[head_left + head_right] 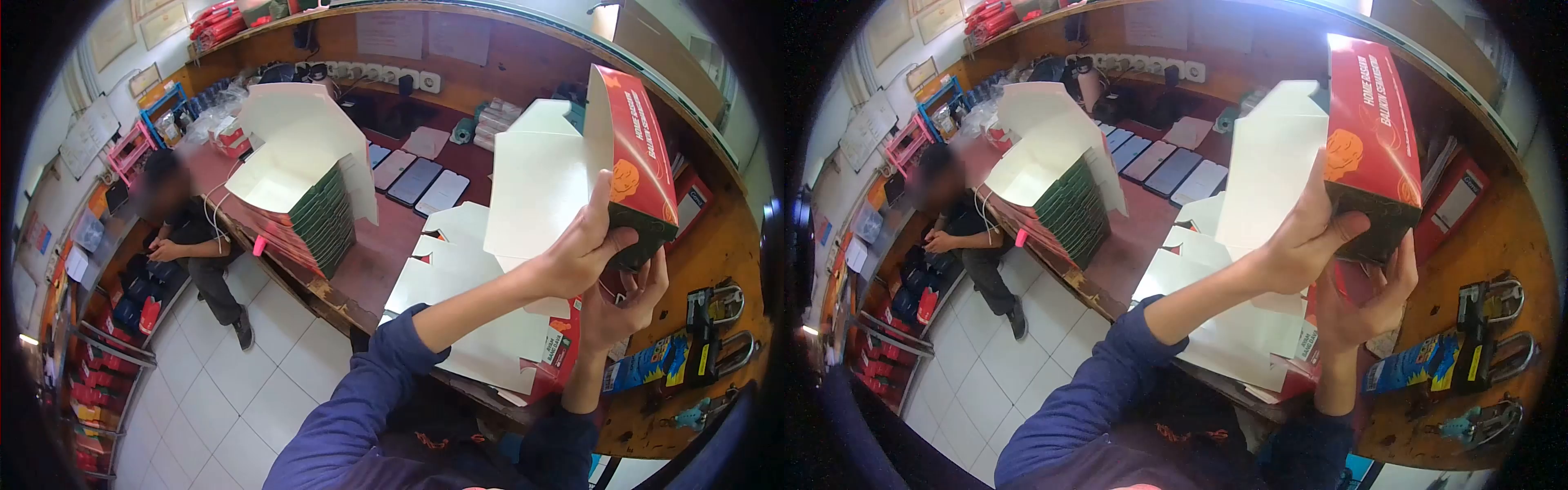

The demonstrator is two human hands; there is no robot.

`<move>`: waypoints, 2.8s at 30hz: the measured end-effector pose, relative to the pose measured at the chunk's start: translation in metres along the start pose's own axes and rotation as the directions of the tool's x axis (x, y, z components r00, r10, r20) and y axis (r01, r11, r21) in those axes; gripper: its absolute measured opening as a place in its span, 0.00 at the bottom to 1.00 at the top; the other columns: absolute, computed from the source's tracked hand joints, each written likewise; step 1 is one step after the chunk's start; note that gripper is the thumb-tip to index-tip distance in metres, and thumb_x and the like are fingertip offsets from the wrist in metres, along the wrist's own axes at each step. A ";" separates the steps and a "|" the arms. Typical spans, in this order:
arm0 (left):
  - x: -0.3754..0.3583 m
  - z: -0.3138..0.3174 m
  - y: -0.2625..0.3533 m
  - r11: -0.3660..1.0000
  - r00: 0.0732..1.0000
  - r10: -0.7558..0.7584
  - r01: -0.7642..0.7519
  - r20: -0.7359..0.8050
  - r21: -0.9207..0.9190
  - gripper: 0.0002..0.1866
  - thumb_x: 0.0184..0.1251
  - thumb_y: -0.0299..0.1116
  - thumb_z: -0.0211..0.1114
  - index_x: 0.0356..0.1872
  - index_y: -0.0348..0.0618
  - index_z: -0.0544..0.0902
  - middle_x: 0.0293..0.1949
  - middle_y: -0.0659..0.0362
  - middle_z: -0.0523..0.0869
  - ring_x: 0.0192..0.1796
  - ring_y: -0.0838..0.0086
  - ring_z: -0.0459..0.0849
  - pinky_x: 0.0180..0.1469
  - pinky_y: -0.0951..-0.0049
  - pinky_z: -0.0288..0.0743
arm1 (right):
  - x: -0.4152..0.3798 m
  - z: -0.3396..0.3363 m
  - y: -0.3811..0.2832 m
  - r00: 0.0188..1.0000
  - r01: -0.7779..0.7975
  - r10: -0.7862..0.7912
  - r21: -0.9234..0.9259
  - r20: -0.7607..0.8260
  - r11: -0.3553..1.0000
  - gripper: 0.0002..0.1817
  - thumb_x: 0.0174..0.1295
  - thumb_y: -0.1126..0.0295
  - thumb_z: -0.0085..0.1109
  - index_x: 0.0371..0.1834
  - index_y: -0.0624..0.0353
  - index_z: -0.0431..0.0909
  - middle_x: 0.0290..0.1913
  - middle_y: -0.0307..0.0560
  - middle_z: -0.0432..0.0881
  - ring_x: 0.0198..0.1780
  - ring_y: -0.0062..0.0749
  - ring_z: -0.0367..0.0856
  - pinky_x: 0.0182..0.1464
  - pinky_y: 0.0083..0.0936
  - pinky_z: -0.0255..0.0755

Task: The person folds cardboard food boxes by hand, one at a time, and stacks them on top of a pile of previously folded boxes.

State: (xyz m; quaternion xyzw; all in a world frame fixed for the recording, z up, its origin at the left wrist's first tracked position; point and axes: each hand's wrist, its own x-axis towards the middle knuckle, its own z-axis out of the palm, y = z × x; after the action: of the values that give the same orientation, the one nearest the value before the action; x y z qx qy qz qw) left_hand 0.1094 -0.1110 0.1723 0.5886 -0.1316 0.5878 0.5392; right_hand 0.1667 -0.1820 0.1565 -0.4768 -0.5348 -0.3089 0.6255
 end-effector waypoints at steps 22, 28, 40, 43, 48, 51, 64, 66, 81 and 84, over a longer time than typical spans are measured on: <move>-0.003 -0.161 0.293 -0.542 0.969 0.086 -0.148 0.230 0.827 0.11 0.46 0.30 0.69 0.32 0.44 0.78 0.23 0.59 0.82 0.28 0.66 0.79 0.48 0.64 0.64 | 0.000 0.205 -0.097 0.623 -0.025 -0.437 0.574 0.649 0.818 0.18 0.54 0.79 0.51 0.50 0.59 0.72 0.52 0.48 0.76 0.53 0.40 0.76 0.50 0.31 0.74; 0.007 -0.190 0.243 -0.312 0.983 -0.129 0.082 -0.128 0.946 0.18 0.45 0.35 0.68 0.37 0.38 0.75 0.26 0.44 0.82 0.31 0.50 0.82 0.36 0.59 0.74 | -0.052 0.258 -0.102 0.593 0.193 -0.590 0.615 0.548 0.765 0.17 0.49 0.78 0.55 0.45 0.59 0.76 0.45 0.53 0.76 0.46 0.49 0.76 0.47 0.38 0.72; -0.011 -0.256 0.215 -0.335 0.906 -0.306 0.186 -0.293 0.924 0.21 0.41 0.31 0.64 0.42 0.40 0.78 0.29 0.43 0.82 0.35 0.49 0.82 0.41 0.58 0.76 | -0.054 0.263 -0.106 0.729 0.061 -0.507 0.694 0.460 0.717 0.09 0.48 0.80 0.57 0.35 0.61 0.76 0.34 0.47 0.77 0.42 0.46 0.75 0.46 0.35 0.67; -0.017 -0.244 0.210 -0.402 0.922 -0.254 0.175 -0.293 0.899 0.29 0.41 0.27 0.62 0.52 0.45 0.75 0.26 0.45 0.82 0.33 0.50 0.82 0.37 0.56 0.76 | -0.062 0.264 -0.109 0.727 0.112 -0.548 0.716 0.414 0.689 0.10 0.46 0.80 0.56 0.34 0.63 0.74 0.36 0.46 0.75 0.47 0.44 0.72 0.52 0.35 0.61; -0.022 -0.242 0.208 -0.447 0.936 -0.250 0.115 -0.248 0.887 0.35 0.39 0.26 0.62 0.58 0.49 0.73 0.22 0.46 0.81 0.30 0.53 0.83 0.35 0.57 0.76 | -0.069 0.261 -0.113 0.717 0.110 -0.560 0.726 0.415 0.679 0.12 0.44 0.82 0.55 0.34 0.63 0.74 0.39 0.46 0.74 0.50 0.44 0.70 0.54 0.40 0.59; -0.026 -0.244 0.204 -0.434 0.939 -0.233 0.133 -0.253 0.891 0.34 0.40 0.26 0.62 0.58 0.49 0.73 0.22 0.46 0.81 0.30 0.54 0.82 0.35 0.57 0.76 | -0.073 0.260 -0.113 0.718 0.103 -0.554 0.722 0.422 0.684 0.13 0.42 0.83 0.56 0.35 0.63 0.73 0.39 0.46 0.74 0.51 0.44 0.70 0.55 0.40 0.59; -0.036 -0.240 0.204 -0.527 0.870 -0.425 -0.011 -0.252 0.850 0.31 0.52 0.31 0.59 0.62 0.49 0.67 0.27 0.46 0.83 0.32 0.54 0.83 0.34 0.57 0.76 | -0.067 0.288 -0.082 0.766 0.115 -0.481 0.646 0.426 0.754 0.12 0.39 0.77 0.64 0.31 0.61 0.76 0.34 0.47 0.76 0.43 0.46 0.74 0.43 0.37 0.69; -0.049 -0.239 0.190 -0.508 0.889 -0.390 0.010 -0.240 0.862 0.29 0.55 0.34 0.57 0.62 0.46 0.67 0.29 0.46 0.83 0.32 0.53 0.83 0.34 0.57 0.76 | -0.072 0.288 -0.077 0.762 0.151 -0.486 0.612 0.427 0.776 0.19 0.40 0.78 0.62 0.40 0.62 0.73 0.42 0.51 0.75 0.45 0.49 0.73 0.44 0.37 0.70; -0.044 -0.247 0.178 -0.259 0.986 -0.164 -0.065 0.023 0.964 0.18 0.53 0.36 0.64 0.46 0.43 0.78 0.48 0.52 0.78 0.51 0.58 0.76 0.50 0.61 0.70 | -0.113 0.040 -0.039 -0.167 -0.040 -0.303 0.300 0.938 0.953 0.38 0.52 0.55 0.63 0.64 0.59 0.60 0.68 0.63 0.56 0.68 0.58 0.55 0.64 0.43 0.61; -0.041 -0.224 0.175 -0.230 0.980 -0.097 -0.189 0.171 0.955 0.17 0.51 0.33 0.65 0.44 0.44 0.79 0.51 0.55 0.75 0.57 0.59 0.70 0.57 0.60 0.63 | -0.101 0.040 -0.038 -0.097 -0.075 -0.313 0.307 0.945 0.949 0.29 0.53 0.58 0.61 0.56 0.60 0.68 0.55 0.62 0.71 0.54 0.55 0.73 0.54 0.40 0.70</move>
State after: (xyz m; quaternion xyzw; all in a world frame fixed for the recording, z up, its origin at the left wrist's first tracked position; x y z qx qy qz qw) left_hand -0.1637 -0.0209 0.1611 0.8324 0.3083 0.4303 -0.1641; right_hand 0.0935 -0.1711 0.0688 -0.4103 -0.8960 0.1610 0.0538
